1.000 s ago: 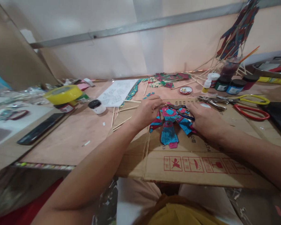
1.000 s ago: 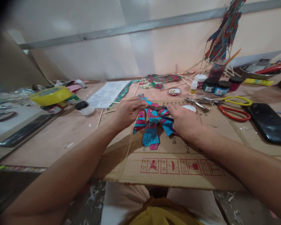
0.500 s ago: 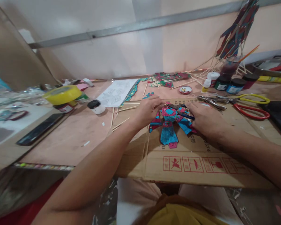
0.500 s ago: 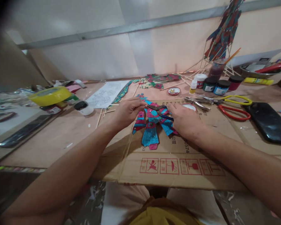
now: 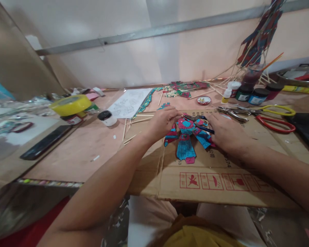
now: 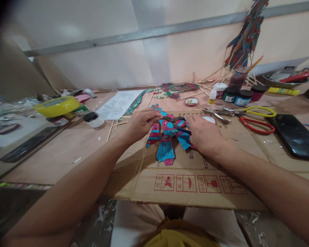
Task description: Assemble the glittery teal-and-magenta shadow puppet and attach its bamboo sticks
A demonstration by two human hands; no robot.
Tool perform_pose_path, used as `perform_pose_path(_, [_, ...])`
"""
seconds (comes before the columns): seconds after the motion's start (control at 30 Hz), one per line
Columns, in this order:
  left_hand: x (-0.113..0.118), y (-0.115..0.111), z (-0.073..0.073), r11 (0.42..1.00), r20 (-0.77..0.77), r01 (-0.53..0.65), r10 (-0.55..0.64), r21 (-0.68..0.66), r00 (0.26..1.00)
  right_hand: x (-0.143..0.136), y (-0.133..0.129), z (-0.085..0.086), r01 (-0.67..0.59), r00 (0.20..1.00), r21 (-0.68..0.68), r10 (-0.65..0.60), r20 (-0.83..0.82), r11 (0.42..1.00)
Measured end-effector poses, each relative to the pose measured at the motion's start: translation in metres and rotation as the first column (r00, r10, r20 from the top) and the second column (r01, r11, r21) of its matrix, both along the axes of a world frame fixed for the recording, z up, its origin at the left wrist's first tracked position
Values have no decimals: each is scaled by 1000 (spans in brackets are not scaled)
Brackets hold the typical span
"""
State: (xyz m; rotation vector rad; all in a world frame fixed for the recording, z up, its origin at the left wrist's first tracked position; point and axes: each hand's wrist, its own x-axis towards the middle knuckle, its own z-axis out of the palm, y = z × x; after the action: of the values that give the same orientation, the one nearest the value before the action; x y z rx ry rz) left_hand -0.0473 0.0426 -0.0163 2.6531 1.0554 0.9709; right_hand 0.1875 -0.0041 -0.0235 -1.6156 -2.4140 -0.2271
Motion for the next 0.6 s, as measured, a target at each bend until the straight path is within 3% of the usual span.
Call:
perform_pose_path(0.1, [0,0,3,994,19,-28,30,-106,999,5,6,-3,-20,994,6,21,-105,1000])
perform_pose_path(0.17, [1,-1,3,986,39,-41,48,-159,998,7,10,-4,-65,957,-20,57,-284,998])
perform_pose_path(0.33, [6,-6,1,954,100,5,26,-298,995,1,12,-2,-165,662,-78,52,-748,983])
perform_pose_path(0.47, [14,-13,-2,918,127,102,-57,-383,990,-9,8,-1,-222,522,-66,62,-851,973])
perform_pose_path(0.6, [20,-19,-2,899,139,141,-91,-415,986,-15,5,-1,-294,504,-33,126,-854,955])
